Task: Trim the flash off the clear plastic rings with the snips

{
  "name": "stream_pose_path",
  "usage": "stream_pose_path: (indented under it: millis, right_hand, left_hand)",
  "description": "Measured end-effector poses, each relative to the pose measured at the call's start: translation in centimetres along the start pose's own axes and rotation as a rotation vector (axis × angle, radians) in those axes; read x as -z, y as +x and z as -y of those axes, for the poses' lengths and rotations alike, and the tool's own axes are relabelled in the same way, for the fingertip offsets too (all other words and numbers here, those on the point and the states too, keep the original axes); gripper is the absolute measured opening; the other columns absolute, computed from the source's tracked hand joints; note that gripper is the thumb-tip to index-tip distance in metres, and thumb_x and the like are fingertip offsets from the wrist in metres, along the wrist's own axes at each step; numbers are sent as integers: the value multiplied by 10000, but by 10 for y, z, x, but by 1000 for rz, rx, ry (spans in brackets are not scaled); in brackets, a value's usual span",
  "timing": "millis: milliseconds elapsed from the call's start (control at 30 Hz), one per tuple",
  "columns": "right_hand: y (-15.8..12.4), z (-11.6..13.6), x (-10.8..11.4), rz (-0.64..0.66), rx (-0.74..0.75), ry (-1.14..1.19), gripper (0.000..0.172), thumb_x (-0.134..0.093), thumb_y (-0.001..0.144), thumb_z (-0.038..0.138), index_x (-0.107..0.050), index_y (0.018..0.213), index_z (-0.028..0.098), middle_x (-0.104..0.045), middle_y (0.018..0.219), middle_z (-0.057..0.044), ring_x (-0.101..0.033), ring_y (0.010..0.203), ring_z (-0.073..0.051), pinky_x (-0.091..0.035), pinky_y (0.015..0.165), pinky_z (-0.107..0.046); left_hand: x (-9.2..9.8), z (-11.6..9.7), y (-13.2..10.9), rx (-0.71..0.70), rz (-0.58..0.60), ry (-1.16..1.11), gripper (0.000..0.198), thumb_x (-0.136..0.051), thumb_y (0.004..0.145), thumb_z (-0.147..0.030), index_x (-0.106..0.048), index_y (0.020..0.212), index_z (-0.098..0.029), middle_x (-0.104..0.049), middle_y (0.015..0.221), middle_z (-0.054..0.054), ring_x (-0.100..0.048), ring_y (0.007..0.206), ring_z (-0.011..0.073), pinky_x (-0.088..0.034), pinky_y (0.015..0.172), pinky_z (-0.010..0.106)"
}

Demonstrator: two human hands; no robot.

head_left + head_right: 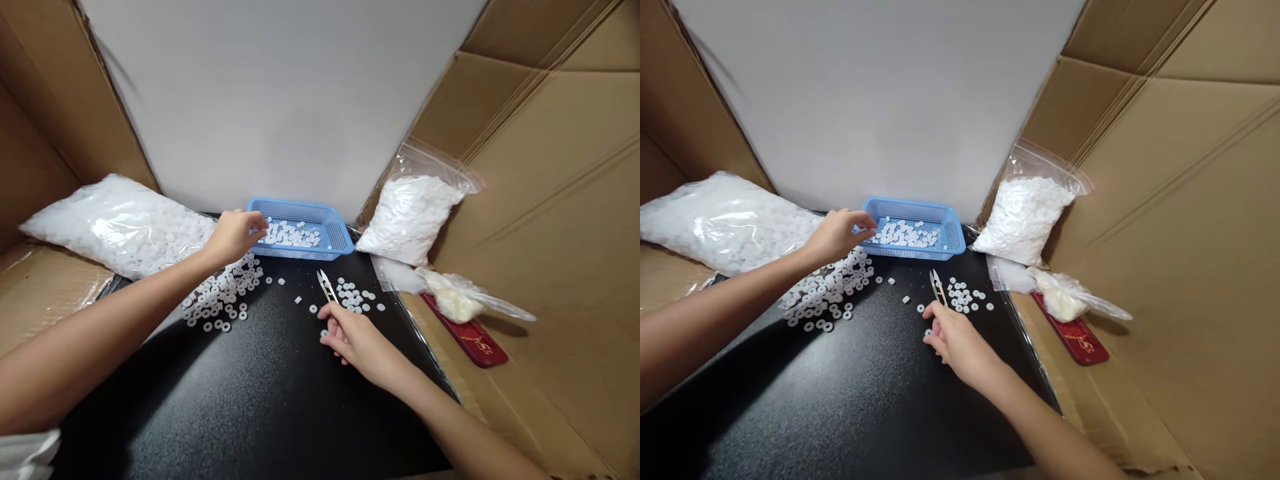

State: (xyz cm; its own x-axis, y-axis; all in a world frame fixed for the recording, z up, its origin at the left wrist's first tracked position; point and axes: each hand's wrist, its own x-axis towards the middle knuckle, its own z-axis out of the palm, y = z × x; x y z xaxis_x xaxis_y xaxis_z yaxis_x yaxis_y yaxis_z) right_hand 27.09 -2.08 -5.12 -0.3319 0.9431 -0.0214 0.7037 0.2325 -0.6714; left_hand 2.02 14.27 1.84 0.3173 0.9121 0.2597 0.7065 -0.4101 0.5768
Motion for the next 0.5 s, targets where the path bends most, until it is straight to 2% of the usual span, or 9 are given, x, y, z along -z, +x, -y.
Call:
stream_pose_path:
  millis: [33, 100, 133, 233, 300, 367, 400, 433, 500]
  right_hand:
    - [7, 2, -4, -11, -9, -12, 215, -581, 912, 100, -542, 1086, 220, -539, 741, 66, -555, 487, -93, -473, 446, -212]
    - [24, 6, -7, -43, -24, -56, 268, -605, 900, 104, -542, 1137, 213, -544, 799, 46, -560, 520, -95, -507, 511, -239]
    - [32, 9, -8, -61, -28, -85, 270, -640, 891, 124, -554, 1132, 210, -551, 843, 27, -579, 568, -107, -527, 570, -264]
    - [56, 19, -11, -86, -32, -170, 271, -750, 858, 234, -589, 1076, 216, -564, 981, -27, -634, 769, -168, -540, 753, -345]
    - [68, 25, -14, -83, -46, -222, 242, -744, 876, 268, -597, 1060, 215, -561, 1037, -49, -640, 813, -189, -526, 774, -361]
    - [78, 31, -17, -74, -65, -269, 202, -704, 912, 264, -596, 1073, 205, -560, 1071, -61, -645, 800, -188, -517, 747, -353]
    - [82, 33, -18, -71, -71, -290, 201, -688, 926, 263, -591, 1088, 198, -562, 1086, -65, -648, 801, -188, -513, 738, -348]
    - [86, 35, -19, -69, -74, -309, 214, -677, 936, 272, -583, 1111, 193, -563, 1106, -69, -655, 813, -191, -510, 735, -344]
    - [92, 39, -20, -65, -74, -344, 280, -673, 945, 332, -565, 1163, 193, -563, 1144, -76, -672, 848, -205, -506, 736, -340]
  left_hand:
    - [-7, -1, 10, -1, 35, 37, 105, -718, 888, -240, -749, 944, -156, -744, 993, 88, -671, 1000, 276, -494, 951, 453]
    - [-19, -2, 26, -6, 96, 104, 284, -650, 956, -322, -653, 1190, -159, -676, 1215, 97, -669, 1055, 251, -563, 908, 474]
    - [-23, -3, 32, -11, 116, 131, 329, -642, 963, -328, -625, 1248, -165, -655, 1260, 107, -667, 1067, 258, -574, 899, 475]
    - [-27, -7, 36, -36, 138, 199, 362, -637, 966, -331, -601, 1289, -172, -636, 1295, 113, -666, 1076, 261, -584, 889, 473]
    - [-22, -9, 27, -64, 114, 227, 334, -639, 963, -332, -623, 1251, -163, -649, 1271, 108, -660, 1088, 263, -568, 912, 485]
    - [-13, -10, 10, -95, 73, 238, 228, -630, 966, -307, -673, 1135, -159, -691, 1188, 89, -646, 1105, 267, -504, 979, 519]
    - [-7, -9, -1, -109, 55, 238, 145, -595, 979, -259, -703, 1028, -176, -729, 1107, 75, -636, 1102, 270, -432, 1030, 543]
    - [-2, -8, -14, -124, 43, 235, 141, -576, 981, -232, -712, 971, -194, -750, 1064, 63, -634, 1086, 267, -375, 1053, 546]
    - [6, -3, -41, -144, 41, 224, 121, -600, 956, -226, -716, 929, -207, -765, 1015, 54, -641, 1022, 264, -352, 1022, 514]
